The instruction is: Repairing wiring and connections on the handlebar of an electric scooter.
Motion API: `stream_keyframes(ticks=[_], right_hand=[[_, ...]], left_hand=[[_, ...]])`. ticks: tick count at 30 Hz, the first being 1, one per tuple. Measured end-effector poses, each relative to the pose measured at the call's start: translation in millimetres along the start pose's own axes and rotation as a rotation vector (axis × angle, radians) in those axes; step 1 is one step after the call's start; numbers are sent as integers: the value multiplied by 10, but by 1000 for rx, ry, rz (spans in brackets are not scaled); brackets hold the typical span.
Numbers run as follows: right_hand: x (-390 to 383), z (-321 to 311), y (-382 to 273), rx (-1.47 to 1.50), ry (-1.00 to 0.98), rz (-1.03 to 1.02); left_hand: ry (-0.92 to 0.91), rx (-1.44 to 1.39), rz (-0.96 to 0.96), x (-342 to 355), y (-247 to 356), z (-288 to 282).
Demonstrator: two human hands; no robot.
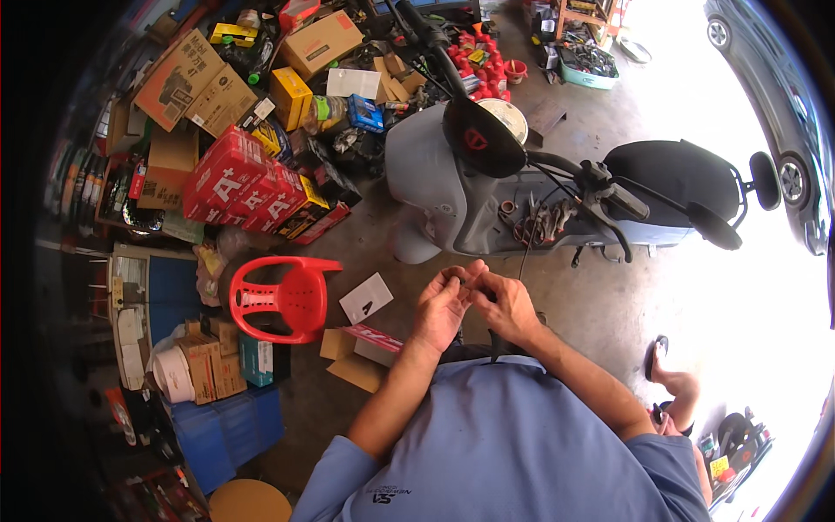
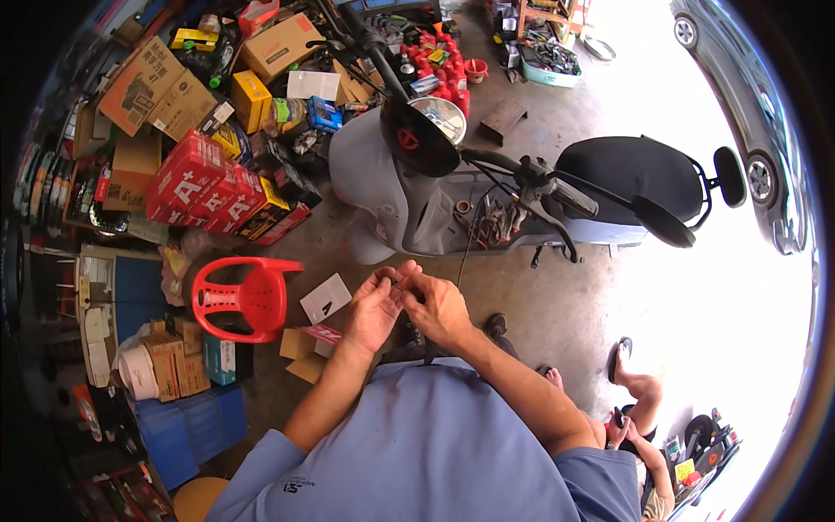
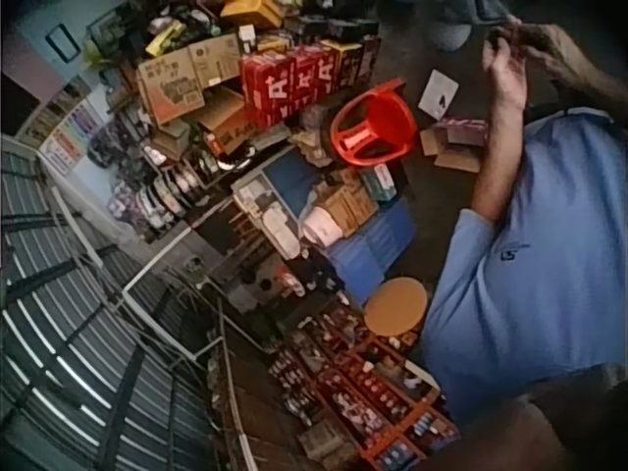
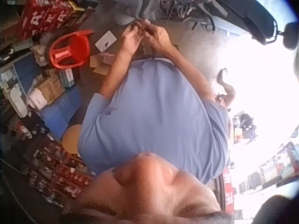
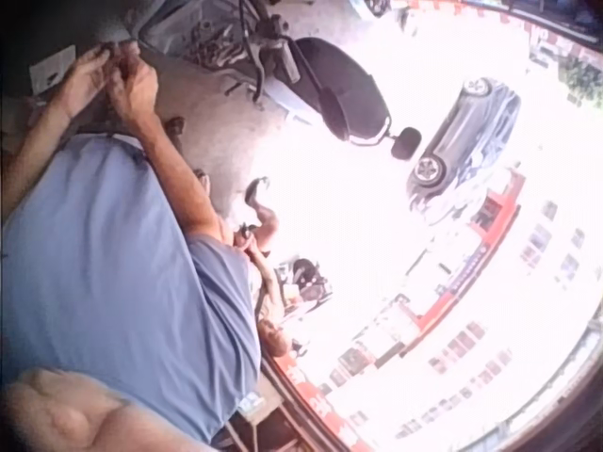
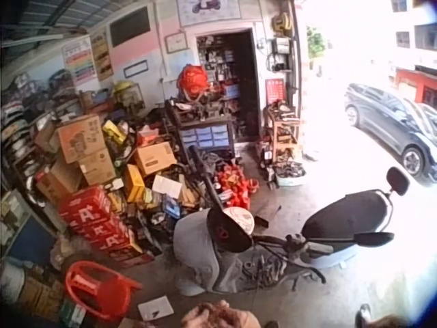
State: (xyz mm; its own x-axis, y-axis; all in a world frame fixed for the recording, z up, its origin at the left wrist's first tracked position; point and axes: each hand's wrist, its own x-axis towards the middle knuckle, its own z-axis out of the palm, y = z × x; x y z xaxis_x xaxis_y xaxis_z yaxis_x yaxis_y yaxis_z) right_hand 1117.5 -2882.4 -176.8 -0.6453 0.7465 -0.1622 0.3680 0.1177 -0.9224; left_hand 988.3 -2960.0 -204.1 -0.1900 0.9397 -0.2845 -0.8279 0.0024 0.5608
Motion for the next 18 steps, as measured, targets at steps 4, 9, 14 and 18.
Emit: stream_keyframes(ticks=[4,9,14,18], right_hand=[[-13,-20,-5,-1,13,-6],[-17,-25,5,60,17,21],[-14,-11,62,63,48,27],[-11,40,142,80,103,-51]], left_hand=[[10,12,-12,-20,-15,7],[-10,174,-23,-12,11,-12],[16,281,-14,-24,-14,20],[63,359,63,-22,-71,69]])
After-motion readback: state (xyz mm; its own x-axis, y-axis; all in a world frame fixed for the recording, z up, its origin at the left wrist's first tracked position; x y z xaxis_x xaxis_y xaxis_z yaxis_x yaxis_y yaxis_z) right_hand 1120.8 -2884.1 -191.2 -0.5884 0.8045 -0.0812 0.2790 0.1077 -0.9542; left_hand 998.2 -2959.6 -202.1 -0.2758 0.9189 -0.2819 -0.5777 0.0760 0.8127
